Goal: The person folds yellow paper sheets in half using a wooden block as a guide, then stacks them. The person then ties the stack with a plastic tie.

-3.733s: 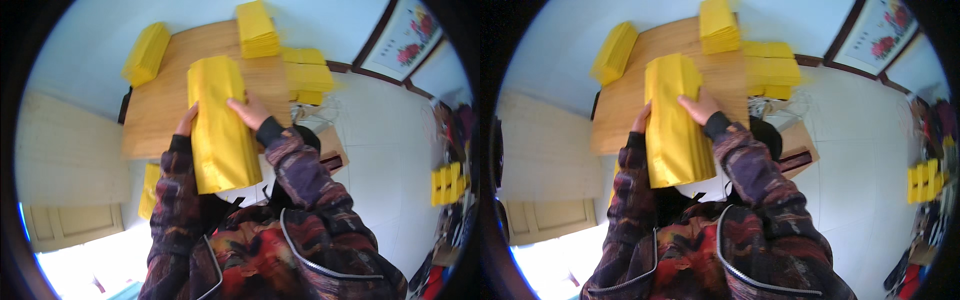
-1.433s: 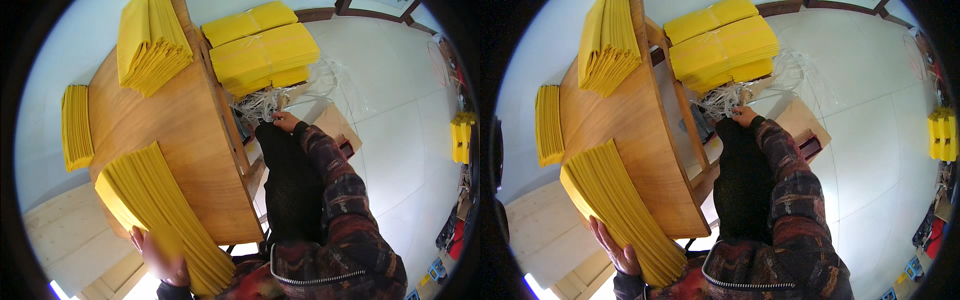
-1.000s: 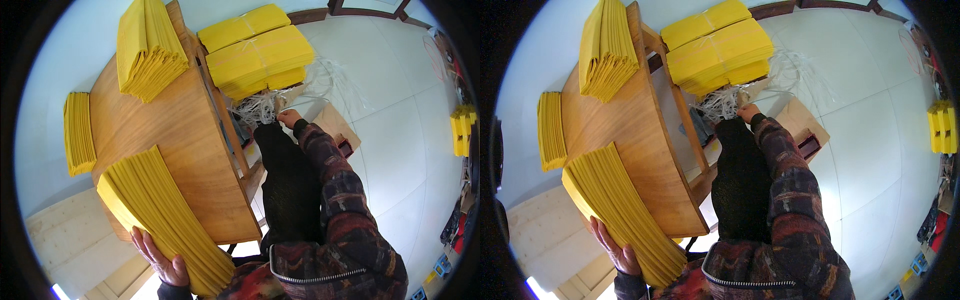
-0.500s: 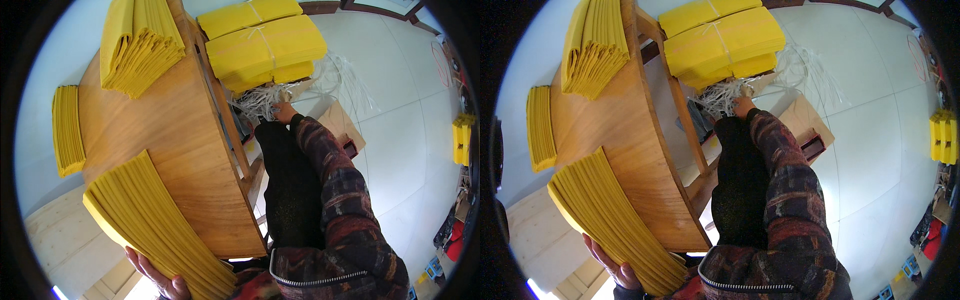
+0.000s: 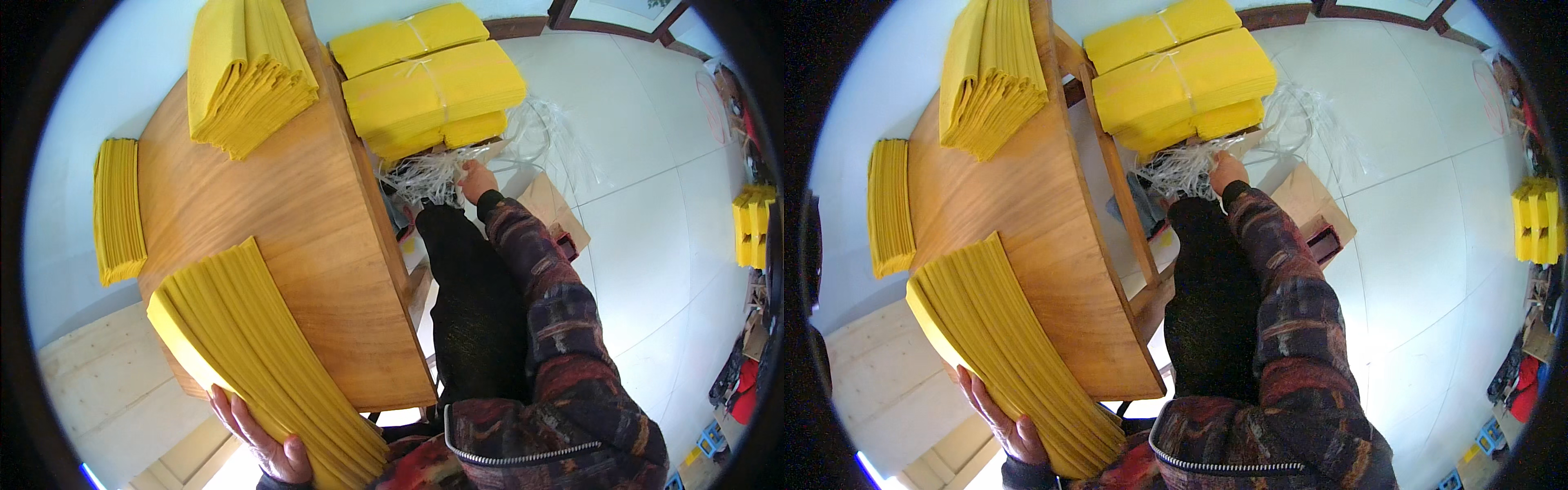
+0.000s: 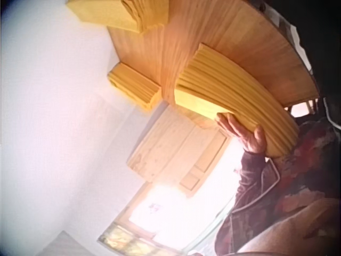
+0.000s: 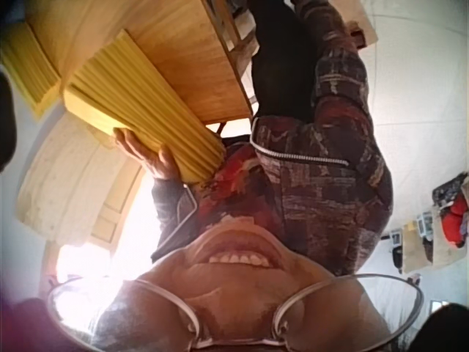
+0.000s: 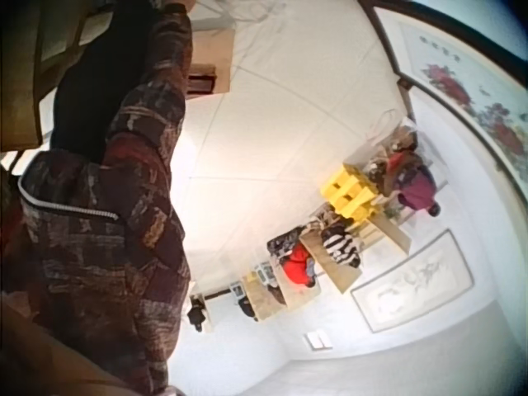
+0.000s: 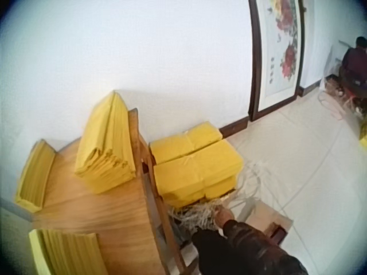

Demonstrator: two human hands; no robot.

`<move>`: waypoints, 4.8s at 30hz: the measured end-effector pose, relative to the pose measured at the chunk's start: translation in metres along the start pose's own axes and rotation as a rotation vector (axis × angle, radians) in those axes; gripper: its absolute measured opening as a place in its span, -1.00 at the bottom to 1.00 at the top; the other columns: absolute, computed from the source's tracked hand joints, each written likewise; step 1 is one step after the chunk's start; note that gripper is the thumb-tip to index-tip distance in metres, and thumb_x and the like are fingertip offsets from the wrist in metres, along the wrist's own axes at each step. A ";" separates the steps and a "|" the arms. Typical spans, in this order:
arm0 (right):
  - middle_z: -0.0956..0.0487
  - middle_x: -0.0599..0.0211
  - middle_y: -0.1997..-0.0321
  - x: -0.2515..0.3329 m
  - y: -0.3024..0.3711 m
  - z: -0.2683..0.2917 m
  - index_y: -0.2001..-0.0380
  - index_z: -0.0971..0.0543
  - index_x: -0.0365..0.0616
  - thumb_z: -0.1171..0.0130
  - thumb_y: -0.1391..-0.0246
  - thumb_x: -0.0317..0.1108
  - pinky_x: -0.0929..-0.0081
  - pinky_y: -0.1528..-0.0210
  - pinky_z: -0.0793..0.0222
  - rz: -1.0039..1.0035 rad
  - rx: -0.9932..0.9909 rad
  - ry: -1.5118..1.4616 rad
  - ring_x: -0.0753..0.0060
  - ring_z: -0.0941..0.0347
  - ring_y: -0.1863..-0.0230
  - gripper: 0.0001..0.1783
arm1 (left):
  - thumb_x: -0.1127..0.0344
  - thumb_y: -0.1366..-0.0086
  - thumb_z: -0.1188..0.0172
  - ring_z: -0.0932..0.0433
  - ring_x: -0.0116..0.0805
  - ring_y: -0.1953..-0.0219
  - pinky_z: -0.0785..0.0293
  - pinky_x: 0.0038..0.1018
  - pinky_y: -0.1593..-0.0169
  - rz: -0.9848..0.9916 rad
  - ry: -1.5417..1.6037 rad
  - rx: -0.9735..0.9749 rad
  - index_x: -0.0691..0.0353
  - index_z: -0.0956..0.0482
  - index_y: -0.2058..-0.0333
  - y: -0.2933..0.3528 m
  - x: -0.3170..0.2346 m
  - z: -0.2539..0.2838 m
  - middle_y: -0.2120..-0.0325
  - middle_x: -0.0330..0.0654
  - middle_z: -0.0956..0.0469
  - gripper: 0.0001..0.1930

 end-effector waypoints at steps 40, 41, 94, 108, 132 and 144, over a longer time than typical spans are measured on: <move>-0.40 0.49 0.60 0.256 0.217 0.348 0.39 -0.45 -0.15 0.02 -0.18 -0.32 0.67 0.46 -0.20 0.648 0.538 -0.636 0.66 -0.27 0.56 -0.85 | -0.11 -0.14 -0.04 0.13 0.01 -0.32 0.20 0.18 -0.22 0.037 0.009 -0.079 -0.05 -0.15 -0.21 0.004 0.008 0.013 -0.29 -0.17 0.05 -0.32; -0.38 0.50 0.61 0.259 0.229 0.349 0.38 -0.45 -0.17 0.03 -0.18 -0.33 0.67 0.48 -0.17 0.647 0.556 -0.690 0.67 -0.24 0.57 -0.85 | -0.12 -0.15 -0.02 0.13 0.01 -0.32 0.20 0.18 -0.22 0.035 0.039 -0.079 -0.05 -0.15 -0.21 0.003 0.010 0.014 -0.29 -0.17 0.05 -0.33; -0.54 0.24 0.14 0.159 0.357 0.068 0.07 -0.36 -0.15 0.00 -0.14 -0.41 0.37 0.14 -0.43 -0.254 1.035 -0.934 0.33 -0.52 0.15 -0.73 | 0.34 -0.32 0.10 -0.53 -0.39 0.41 -0.47 -0.42 0.30 0.658 1.543 -0.073 0.31 -0.45 0.14 0.078 0.147 -0.057 0.24 -0.14 -0.52 -0.76; -0.52 0.20 0.08 0.156 0.352 0.060 0.16 -0.45 -0.16 -0.06 -0.13 -0.27 0.23 0.05 -0.42 -0.209 1.226 -1.165 0.19 -0.49 0.08 -0.74 | 0.30 -0.13 -0.21 -0.56 -0.28 0.42 -0.51 -0.38 0.40 0.218 0.857 0.726 0.25 -0.42 0.08 0.108 0.100 -0.126 0.36 -0.06 -0.55 -0.63; -0.48 0.23 0.62 0.176 0.359 0.087 0.43 -0.40 -0.24 0.05 -0.14 -0.37 0.55 0.58 -0.39 0.078 0.824 -0.687 0.44 -0.43 0.67 -0.85 | 0.25 -0.27 -0.07 -0.42 -0.55 0.63 -0.35 -0.59 0.52 0.276 1.145 0.307 0.26 -0.58 0.39 0.097 0.160 -0.082 0.66 -0.30 -0.49 -0.78; -0.52 0.04 0.50 0.228 0.357 0.133 0.48 -0.43 -0.13 0.00 0.00 -0.36 0.03 0.34 -0.31 0.718 0.131 0.226 -0.15 -0.44 0.36 -0.91 | 0.13 -0.17 -0.02 -0.52 0.03 0.30 -0.44 -0.20 0.24 0.119 0.085 0.160 0.16 -0.60 0.33 0.025 0.144 -0.015 0.40 0.01 -0.57 -0.72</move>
Point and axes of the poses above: each hand's wrist, its own y-axis away from the middle knuckle, its own z-axis out of the back of the hand, x = y × z, the point moved 2 cm from there along -y, towards the middle knuckle
